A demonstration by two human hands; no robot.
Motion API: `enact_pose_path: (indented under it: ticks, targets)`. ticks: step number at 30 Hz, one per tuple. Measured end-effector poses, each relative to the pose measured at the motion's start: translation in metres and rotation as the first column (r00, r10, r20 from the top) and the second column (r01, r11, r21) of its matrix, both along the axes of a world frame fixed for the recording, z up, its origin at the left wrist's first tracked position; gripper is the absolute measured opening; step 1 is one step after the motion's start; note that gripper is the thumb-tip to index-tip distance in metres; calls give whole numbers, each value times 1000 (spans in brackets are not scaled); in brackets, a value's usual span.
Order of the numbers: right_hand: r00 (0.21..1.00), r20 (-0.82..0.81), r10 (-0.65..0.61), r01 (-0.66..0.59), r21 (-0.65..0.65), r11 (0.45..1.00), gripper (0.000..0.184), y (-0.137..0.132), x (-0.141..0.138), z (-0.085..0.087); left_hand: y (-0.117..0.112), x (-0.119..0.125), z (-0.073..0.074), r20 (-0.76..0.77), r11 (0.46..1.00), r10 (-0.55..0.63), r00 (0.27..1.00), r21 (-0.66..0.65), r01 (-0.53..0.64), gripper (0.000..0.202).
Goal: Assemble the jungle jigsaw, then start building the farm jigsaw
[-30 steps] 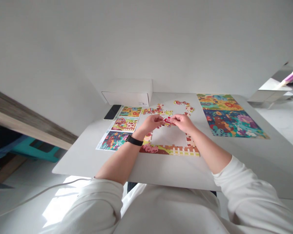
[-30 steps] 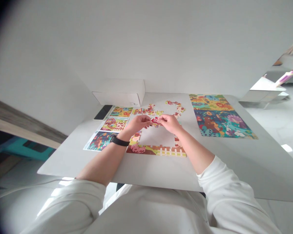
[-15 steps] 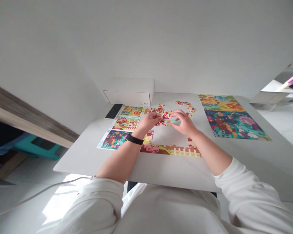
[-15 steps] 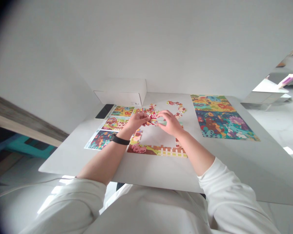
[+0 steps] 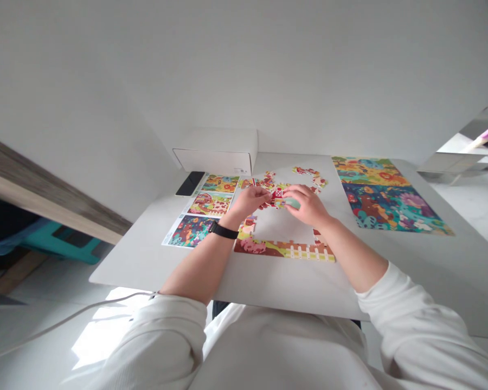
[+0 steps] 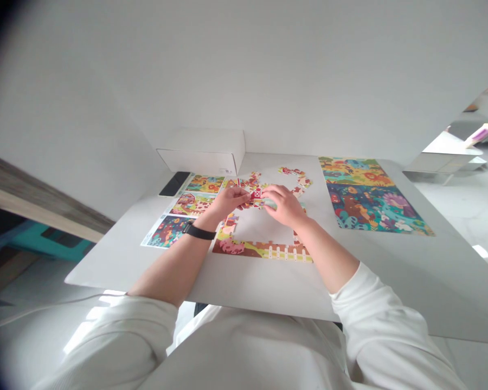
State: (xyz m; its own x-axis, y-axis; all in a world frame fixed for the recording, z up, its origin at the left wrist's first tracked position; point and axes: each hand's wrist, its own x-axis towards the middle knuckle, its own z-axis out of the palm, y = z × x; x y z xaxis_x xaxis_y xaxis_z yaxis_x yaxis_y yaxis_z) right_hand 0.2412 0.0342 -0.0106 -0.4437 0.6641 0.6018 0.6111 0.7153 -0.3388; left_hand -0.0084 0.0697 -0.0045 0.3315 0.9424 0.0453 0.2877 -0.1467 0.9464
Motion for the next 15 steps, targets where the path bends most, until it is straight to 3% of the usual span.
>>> enact_pose_path:
  ticks: [5,10,12,15]
  targets:
    - [998,-65,-20,18,-30,999,21,0,-4,7,10,-25,6,-81,975,196,977,125,-185,33]
    - [998,-51,44,-50,-134,990,22,6,-17,22,14,-55,19,-207,864,485,850,267,-428,57]
    - [997,-18,73,-75,-167,983,22,11,-28,26,15,-63,22,-271,844,520,810,307,-440,57]
    - [995,32,99,-90,-205,975,23,19,-50,28,16,-68,21,-350,889,449,822,269,-371,55]
